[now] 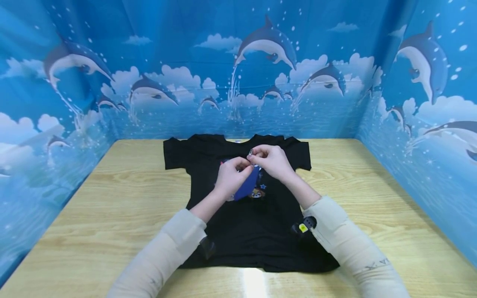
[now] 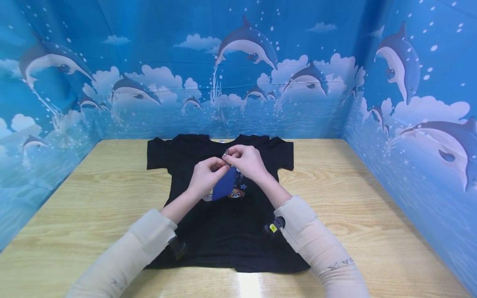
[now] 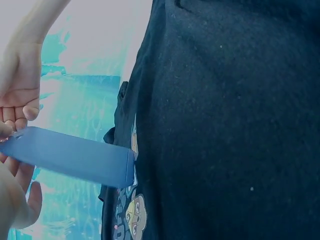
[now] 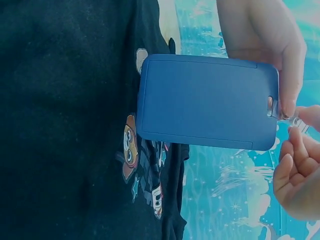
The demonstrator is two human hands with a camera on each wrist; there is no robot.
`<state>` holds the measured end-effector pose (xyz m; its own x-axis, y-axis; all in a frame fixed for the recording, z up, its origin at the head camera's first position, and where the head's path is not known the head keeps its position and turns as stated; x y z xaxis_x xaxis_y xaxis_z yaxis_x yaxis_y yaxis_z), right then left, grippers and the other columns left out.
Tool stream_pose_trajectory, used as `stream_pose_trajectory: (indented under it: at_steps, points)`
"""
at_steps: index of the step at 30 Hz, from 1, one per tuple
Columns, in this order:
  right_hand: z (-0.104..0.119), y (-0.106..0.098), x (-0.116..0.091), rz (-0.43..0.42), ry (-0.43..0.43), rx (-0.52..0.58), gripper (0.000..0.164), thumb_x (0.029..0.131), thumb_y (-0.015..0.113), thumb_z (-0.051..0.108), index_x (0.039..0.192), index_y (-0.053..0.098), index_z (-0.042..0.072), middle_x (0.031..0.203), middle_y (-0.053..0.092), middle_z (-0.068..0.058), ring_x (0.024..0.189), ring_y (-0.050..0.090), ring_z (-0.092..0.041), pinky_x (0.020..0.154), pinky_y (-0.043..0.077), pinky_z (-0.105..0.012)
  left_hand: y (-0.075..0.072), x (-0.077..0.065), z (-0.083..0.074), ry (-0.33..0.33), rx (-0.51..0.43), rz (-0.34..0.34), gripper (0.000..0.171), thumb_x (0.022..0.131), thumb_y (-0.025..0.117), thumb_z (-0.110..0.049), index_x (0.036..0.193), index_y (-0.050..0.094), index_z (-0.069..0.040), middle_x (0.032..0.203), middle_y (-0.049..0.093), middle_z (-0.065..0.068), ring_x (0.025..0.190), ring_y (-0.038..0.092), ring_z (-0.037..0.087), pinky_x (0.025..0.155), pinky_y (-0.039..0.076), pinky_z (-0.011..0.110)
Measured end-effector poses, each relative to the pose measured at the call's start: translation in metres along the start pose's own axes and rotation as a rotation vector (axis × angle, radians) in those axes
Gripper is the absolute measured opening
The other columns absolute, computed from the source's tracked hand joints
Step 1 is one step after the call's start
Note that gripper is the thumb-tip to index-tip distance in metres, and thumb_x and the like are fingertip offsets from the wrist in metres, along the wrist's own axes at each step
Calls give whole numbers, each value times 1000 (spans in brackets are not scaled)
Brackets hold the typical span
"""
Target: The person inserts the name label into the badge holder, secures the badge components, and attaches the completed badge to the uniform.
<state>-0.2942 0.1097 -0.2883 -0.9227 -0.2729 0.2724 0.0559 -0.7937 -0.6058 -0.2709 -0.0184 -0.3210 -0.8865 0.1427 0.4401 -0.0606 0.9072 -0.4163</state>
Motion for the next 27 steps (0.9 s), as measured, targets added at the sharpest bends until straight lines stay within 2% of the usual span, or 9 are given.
stream_pose_trajectory:
  at_steps: [4,8,14,19,24,27]
  points:
    - [-1,1,0,18,-34,12,18,88,65,20,99,69,6,75,64,-3,69,56,-18,61,45,-30,3,0,5,-48,-76,89,17,89,62,-18,99,68,-5,89,67,4,79,60,15,70,49,30]
    - [-2,3,0,47,-61,33,18,88,65,19,100,68,6,76,64,-3,70,56,-18,63,45,-31,4,0,8,-77,-160,175,23,92,58,-17,109,66,-2,100,66,7,89,61,18,76,49,32]
    - [-2,5,-1,106,-99,112,21,89,63,18,105,67,5,78,62,-4,72,54,-20,66,45,-32,3,0,8,-71,-246,235,25,94,54,-13,109,64,4,106,64,17,94,59,22,80,47,34]
    - [-1,7,-2,141,-112,149,27,90,61,17,113,63,2,82,60,-6,72,51,-21,64,42,-31,1,1,10,-93,-225,220,24,92,58,-15,108,66,1,104,66,15,93,61,21,79,48,34]
    - [-2,6,-2,131,-103,157,29,91,60,14,116,61,1,83,60,-7,74,52,-21,66,43,-30,-3,2,12,-129,-127,155,22,88,64,-20,104,70,-6,96,66,5,87,60,17,72,48,31]
    - [-3,6,-2,115,-94,156,28,90,61,13,114,61,0,84,62,-8,75,55,-20,68,46,-31,-6,4,10,-90,-23,107,21,86,67,-22,101,73,-8,90,62,2,85,54,16,73,43,30]
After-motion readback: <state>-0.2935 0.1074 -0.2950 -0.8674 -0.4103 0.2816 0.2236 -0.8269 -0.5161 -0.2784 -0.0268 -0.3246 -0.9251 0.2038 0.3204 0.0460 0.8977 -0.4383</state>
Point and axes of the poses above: each hand's wrist, its own x-axis towards the middle knuckle, its own y-axis out of the palm, z = x × y, the point moved 6 cm from there along x, towards the middle knuckle
